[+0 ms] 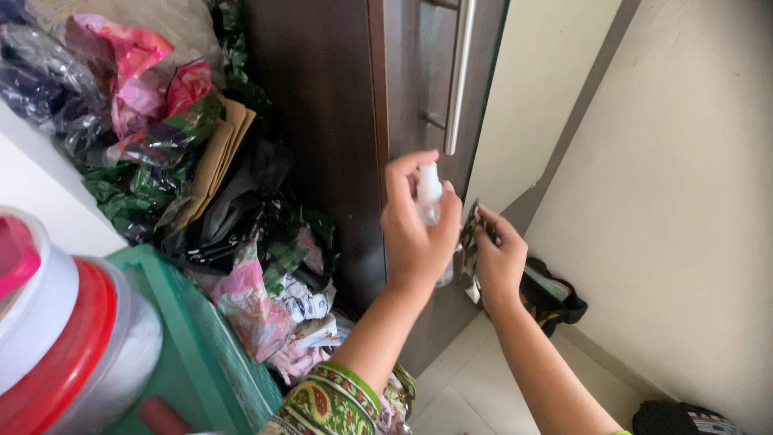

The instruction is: The person sprays a cleaning solution onto a dark brown wardrobe door and wipes it with a cloth. They repeatedly spray and wipe different sections of the wardrobe surface.

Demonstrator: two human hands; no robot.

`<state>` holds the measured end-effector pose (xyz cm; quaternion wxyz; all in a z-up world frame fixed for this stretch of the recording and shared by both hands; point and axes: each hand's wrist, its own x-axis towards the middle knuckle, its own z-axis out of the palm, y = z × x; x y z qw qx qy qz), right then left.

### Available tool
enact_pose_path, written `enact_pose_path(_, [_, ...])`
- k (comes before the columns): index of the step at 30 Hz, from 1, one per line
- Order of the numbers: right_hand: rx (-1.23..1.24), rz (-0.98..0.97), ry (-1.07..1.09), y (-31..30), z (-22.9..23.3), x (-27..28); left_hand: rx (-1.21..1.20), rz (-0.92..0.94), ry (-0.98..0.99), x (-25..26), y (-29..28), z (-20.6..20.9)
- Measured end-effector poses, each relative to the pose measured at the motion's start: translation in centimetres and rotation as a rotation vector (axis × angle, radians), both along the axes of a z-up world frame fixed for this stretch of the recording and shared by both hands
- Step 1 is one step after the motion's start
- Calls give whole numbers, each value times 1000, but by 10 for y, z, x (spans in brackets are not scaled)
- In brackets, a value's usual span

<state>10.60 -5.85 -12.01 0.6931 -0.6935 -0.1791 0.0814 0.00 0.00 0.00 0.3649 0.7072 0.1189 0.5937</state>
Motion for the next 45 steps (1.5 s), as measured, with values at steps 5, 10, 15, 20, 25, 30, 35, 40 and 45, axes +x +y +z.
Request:
enact_pose_path(5, [266,149,108,-9,52,-17,8,15,18,-11,3,7])
enact_pose_path(10, [421,231,169,-14,104,-28,7,58,25,-21,-5,17])
enact_pose_path(15, [540,340,194,-28,140,-35,58,103,60,-30,-18,32])
enact_pose_path(20, [579,463,306,-46,161,-41,-24,140,91,-36,-43,43])
enact_pose_path(25, [559,654,327,-72,167,-52,-50,170,109,-50,-70,41])
enact_pose_path(30, [467,766,372,-82,174,-71,-6,191,38,-73,-87,39])
enact_pose_path(35, [492,879,419,-79,185,-96,3,263,-13,-100,-92,50])
enact_pose_path(40, [456,962,508,-65,192,-110,-25,303,9,-124,-87,64])
enact_pose_path(45, [512,1013,492,-37,203,-120,-245,163,-25,-138,-62,88])
